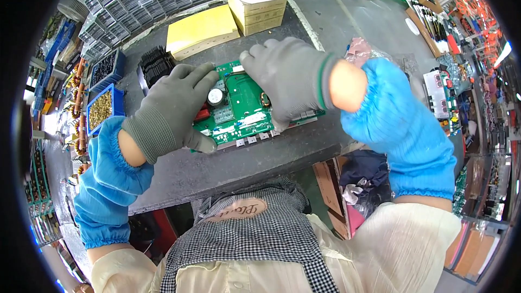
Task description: The person assembles an electronic component by placing a circuit board and yellow insulation plates, then securing the parts with screws using a power screwdriver.
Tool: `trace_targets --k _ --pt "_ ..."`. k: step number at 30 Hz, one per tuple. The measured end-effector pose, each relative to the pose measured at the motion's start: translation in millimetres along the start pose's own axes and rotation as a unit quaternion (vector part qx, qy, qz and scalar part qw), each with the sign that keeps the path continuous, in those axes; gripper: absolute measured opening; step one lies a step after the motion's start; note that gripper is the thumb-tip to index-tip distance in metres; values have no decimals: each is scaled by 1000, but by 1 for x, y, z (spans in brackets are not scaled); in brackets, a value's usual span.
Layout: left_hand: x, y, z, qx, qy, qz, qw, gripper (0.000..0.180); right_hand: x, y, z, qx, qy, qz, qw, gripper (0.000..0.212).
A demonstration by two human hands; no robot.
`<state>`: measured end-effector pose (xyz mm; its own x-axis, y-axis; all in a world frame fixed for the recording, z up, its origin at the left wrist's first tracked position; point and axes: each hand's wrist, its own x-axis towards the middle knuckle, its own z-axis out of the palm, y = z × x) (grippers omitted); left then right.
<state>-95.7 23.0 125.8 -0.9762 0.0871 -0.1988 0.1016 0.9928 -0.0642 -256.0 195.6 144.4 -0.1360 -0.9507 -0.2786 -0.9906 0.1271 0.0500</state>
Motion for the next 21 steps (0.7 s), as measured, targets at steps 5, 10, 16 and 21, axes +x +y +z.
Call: trace_targets --k 5,10,16,21 --pt "2 -2 2 -25 -22 13 999 129 3 -6 1 -55 -37 7 998 102" --pt "-1 -4 4 -14 19 18 1000 129 16 -5 -14 -61 -121 8 991 101" --pt "-12 -10 25 -59 93 26 994 132 3 -4 -6 -29 -51 10 998 122" --pt "-27 -12 34 -150 170 -1 974 123 8 -9 -13 -70 -88 10 994 119"
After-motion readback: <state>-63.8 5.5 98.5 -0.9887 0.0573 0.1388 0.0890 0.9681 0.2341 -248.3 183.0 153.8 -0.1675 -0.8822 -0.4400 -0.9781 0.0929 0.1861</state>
